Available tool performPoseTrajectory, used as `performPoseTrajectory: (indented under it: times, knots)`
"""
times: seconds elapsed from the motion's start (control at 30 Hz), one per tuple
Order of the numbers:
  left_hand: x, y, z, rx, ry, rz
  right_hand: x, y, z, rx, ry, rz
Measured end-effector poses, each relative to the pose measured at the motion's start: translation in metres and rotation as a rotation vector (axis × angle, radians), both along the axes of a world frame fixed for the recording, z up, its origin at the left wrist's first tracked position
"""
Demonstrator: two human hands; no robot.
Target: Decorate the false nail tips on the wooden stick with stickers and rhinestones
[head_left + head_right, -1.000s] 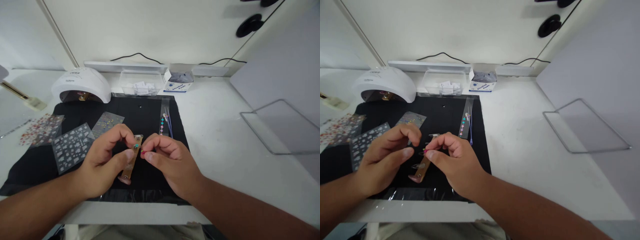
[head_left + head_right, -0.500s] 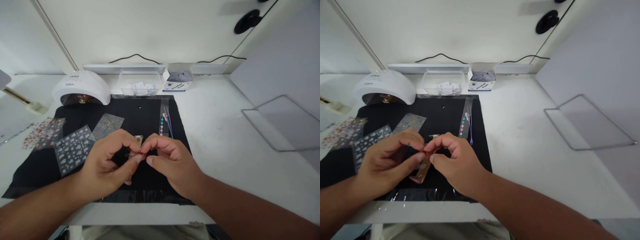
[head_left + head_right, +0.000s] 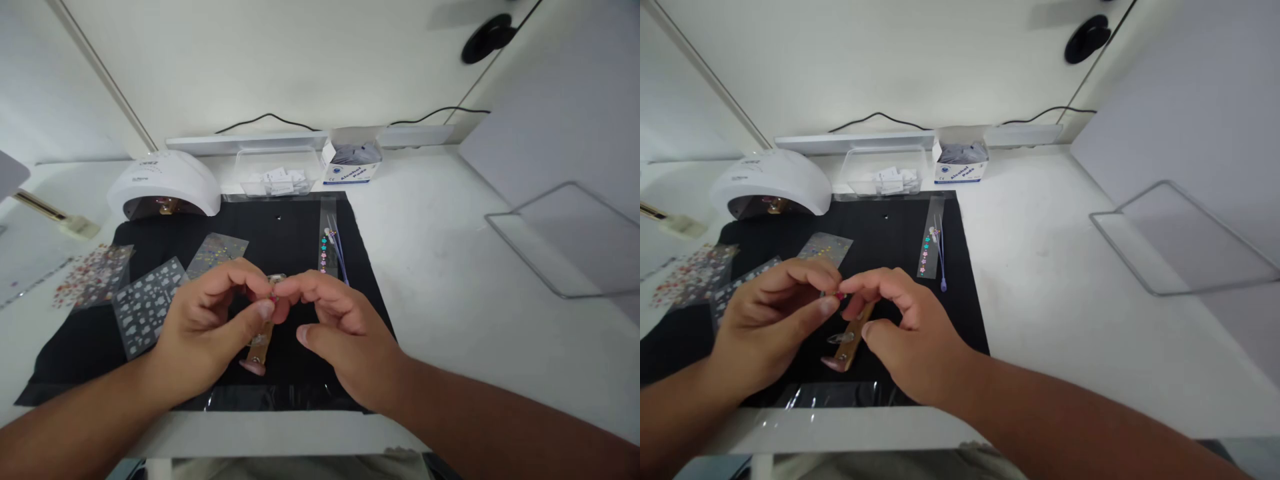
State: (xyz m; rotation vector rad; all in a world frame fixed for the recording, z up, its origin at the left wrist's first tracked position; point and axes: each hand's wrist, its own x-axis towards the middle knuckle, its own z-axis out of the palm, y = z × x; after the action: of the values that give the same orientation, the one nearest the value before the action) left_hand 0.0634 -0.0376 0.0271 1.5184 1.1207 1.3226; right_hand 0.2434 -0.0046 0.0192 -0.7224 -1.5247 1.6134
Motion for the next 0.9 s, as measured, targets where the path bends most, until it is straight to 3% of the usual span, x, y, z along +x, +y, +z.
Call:
performPoseTrajectory:
  times: [0.2, 0.47, 0.77, 0.9]
  knots:
    - [0.0014, 0.0003, -0.0007, -0.07, -0.11, -0.028, -0.0012, 0.0003, 0.0054, -0.098, -0.033, -0.02]
    - [0.005, -0.0018, -0.0018, -0.127, -0.155, -0.033, -0.001, 0.0, 0.0073, -0.013, -0.157, -0.093]
    - [0.005, -0.004, -0.0001, -0.084, -0.036, 0.004, -0.0007, -0.0007, 0.0076, -0.014, -0.152, -0.091]
    - [0.0028, -0.0069, 0.0011, -0.027, 0.108, 0.04, -0.0017, 0.0035, 0.008, 0.014, -0.184, -0.084]
